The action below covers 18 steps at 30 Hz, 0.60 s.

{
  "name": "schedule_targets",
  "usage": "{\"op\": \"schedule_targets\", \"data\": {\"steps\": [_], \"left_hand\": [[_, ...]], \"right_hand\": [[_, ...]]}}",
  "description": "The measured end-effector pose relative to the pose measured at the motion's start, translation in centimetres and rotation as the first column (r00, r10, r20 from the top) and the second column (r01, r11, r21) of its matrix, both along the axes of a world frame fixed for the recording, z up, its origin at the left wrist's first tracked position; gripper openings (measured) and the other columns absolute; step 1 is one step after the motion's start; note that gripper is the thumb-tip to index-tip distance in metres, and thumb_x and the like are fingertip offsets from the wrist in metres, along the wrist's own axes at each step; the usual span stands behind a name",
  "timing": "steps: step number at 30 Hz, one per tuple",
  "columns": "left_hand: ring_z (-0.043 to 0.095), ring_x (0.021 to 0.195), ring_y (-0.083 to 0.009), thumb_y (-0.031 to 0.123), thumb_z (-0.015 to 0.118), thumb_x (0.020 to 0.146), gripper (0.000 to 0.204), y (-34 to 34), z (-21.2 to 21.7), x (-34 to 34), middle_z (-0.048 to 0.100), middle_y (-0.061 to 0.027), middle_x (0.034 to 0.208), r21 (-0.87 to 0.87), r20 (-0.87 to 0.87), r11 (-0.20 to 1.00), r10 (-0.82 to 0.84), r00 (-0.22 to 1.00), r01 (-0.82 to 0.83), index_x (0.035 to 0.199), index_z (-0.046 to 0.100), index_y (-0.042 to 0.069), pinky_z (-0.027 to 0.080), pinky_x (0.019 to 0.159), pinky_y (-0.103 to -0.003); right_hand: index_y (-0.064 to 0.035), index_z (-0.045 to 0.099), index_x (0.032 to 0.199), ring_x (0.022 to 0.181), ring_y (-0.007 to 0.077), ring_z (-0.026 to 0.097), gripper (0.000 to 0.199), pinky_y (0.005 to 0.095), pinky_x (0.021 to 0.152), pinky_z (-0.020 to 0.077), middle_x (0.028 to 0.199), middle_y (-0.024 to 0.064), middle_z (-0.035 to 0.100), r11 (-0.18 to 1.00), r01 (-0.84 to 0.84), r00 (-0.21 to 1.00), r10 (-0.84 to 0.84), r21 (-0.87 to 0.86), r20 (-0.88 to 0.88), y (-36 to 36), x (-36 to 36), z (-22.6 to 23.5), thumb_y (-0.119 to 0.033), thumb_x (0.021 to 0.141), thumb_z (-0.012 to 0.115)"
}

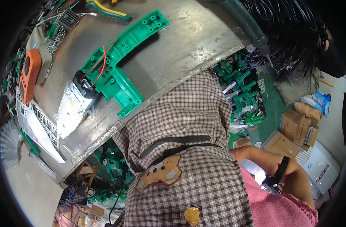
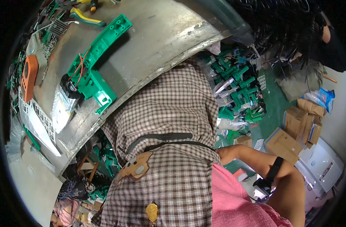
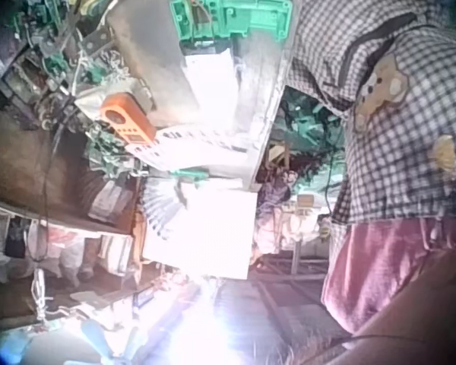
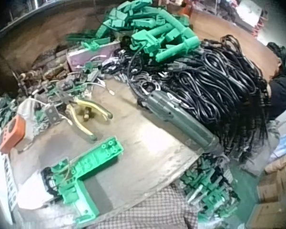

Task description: Assembling electronic components into a green plastic housing using an electric screwdriver.

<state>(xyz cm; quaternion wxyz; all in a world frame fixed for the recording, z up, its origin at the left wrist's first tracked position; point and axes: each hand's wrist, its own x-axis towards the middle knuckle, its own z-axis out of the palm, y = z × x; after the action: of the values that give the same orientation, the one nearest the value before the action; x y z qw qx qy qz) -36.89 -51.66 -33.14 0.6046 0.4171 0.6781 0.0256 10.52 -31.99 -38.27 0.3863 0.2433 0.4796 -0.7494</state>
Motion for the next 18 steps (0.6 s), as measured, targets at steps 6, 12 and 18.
{"op": "schedule_targets", "data": {"steps": [6, 12, 18], "left_hand": [[0.065, 0.092, -0.0263, 0.014, 0.055, 0.096, 0.023, 0.7, 1.1, -0.6, 0.068, -0.0138, 0.105, -0.015, 0.020, 0.998, -0.059, 0.998, 0.059, 0.112, 0.063, 0.000, 0.050, 0.077, -0.033], [0.065, 0.096, -0.0284, 0.013, 0.055, 0.096, 0.024, 1.7, 2.8, -0.3, 0.068, -0.0154, 0.107, -0.023, 0.038, 0.994, -0.102, 0.994, 0.103, 0.116, 0.062, 0.000, 0.051, 0.080, -0.033], [0.064, 0.100, -0.0306, 0.012, 0.056, 0.096, 0.027, 3.3, 5.3, -1.5, 0.067, -0.0170, 0.109, -0.021, 0.037, 0.990, -0.142, 0.989, 0.142, 0.119, 0.062, 0.001, 0.051, 0.084, -0.034]], "right_hand": [[0.0007, 0.073, 0.096, 0.081, 0.0236, 0.068, 0.046, 0.0381, 0.071, 0.0523, 0.092, 0.0160, 0.074, 0.898, -0.362, 0.932, 0.339, -0.252, -0.132, 1.3, 3.0, 2.8, -0.044, 0.087, 0.066], [0.0029, 0.070, 0.107, 0.081, 0.0212, 0.067, 0.046, 0.0371, 0.073, 0.0524, 0.094, 0.0162, 0.074, 0.983, -0.151, 0.988, 0.153, -0.101, 0.011, 6.9, -1.9, 5.1, -0.033, 0.080, 0.077], [0.0028, 0.061, 0.125, 0.087, 0.0164, 0.065, 0.052, 0.0321, 0.075, 0.0519, 0.100, 0.0116, 0.072, 0.981, 0.060, 0.998, -0.057, -0.186, 0.019, 12.4, -6.8, 8.8, -0.030, 0.086, 0.072]]}}
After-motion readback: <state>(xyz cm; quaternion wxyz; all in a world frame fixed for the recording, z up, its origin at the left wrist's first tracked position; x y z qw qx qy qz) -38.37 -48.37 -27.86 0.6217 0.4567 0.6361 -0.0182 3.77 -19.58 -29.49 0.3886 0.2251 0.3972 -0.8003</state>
